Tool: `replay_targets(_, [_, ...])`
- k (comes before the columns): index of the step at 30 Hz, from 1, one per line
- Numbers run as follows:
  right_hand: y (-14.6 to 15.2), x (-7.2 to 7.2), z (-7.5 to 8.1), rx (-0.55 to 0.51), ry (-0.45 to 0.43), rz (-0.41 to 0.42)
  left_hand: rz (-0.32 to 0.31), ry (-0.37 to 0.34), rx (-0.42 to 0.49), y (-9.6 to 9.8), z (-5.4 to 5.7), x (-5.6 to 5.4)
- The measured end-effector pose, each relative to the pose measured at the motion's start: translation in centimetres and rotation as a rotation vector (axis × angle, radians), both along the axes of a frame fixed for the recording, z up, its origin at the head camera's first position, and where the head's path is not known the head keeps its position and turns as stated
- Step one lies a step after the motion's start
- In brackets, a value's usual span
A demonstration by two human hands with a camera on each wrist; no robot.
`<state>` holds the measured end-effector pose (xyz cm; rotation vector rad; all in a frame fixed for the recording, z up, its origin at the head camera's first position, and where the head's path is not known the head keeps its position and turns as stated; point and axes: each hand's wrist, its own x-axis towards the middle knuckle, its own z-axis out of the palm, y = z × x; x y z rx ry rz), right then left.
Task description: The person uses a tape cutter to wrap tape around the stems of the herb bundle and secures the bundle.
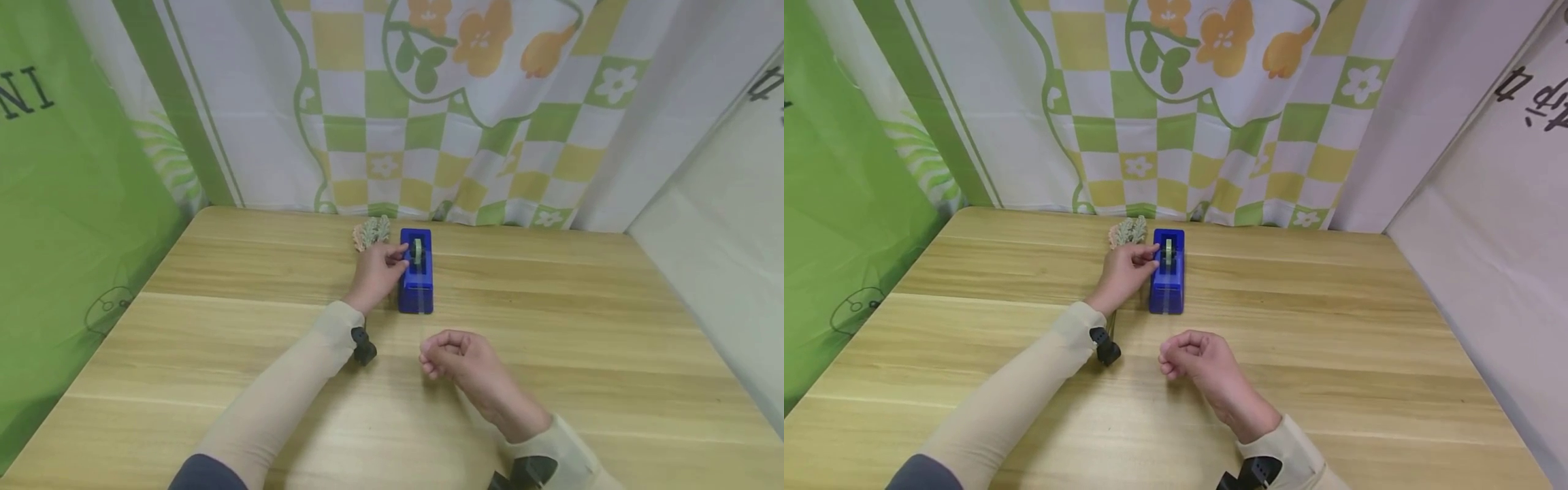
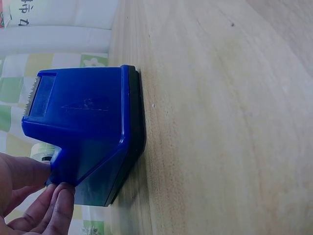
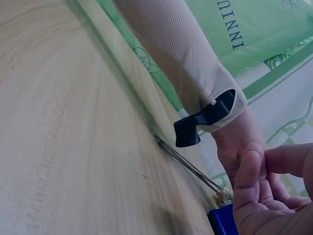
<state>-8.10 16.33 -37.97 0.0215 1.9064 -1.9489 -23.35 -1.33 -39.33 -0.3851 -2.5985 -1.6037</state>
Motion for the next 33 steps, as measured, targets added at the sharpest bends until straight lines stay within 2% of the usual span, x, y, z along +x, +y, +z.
replay_targets(12, [0.5, 0.5, 0.3, -0.014, -0.017, -0.025, -0.011, 0.01, -0.008, 0.0, 0.0, -0.1])
replay_targets(19, [0.4, 1.3, 0.3, -0.025, -0.005, 0.008, -0.007, 0.006, 0.001, 0.0, 0.1, 0.0])
replay_targets(33, [0.3, 2.4, 0.2, -0.027, -0.012, 0.012, -0.007, -0.001, -0.002, 0.0, 0.2, 0.1])
